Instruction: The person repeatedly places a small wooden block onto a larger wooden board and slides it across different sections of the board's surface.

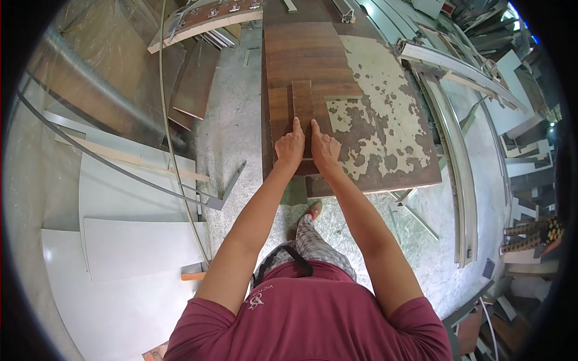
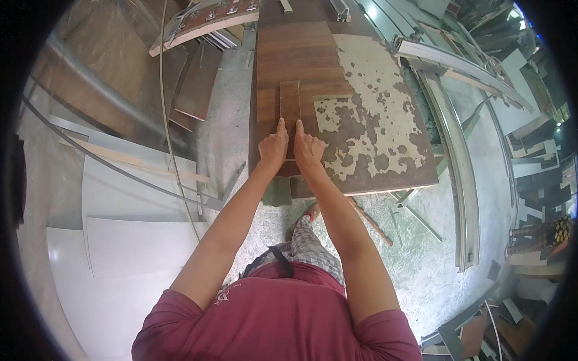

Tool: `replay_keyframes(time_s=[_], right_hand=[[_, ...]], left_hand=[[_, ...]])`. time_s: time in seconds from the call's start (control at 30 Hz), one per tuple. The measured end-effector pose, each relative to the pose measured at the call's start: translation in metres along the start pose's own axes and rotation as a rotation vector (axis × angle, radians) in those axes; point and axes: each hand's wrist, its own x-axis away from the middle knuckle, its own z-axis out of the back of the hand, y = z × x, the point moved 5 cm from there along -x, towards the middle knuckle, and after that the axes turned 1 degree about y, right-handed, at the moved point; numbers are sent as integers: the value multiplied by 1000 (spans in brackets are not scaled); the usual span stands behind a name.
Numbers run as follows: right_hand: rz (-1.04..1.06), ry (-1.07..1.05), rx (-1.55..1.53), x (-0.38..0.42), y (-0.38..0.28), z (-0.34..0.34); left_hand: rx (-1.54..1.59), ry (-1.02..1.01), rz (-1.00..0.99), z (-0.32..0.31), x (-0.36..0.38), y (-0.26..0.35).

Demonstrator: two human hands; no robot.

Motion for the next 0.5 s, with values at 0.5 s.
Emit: replay_keyframes(time_s=[0.5], right_hand=[[25, -52, -6, 60, -10, 3]], left_hand=[[52, 76, -32, 12, 65, -13]])
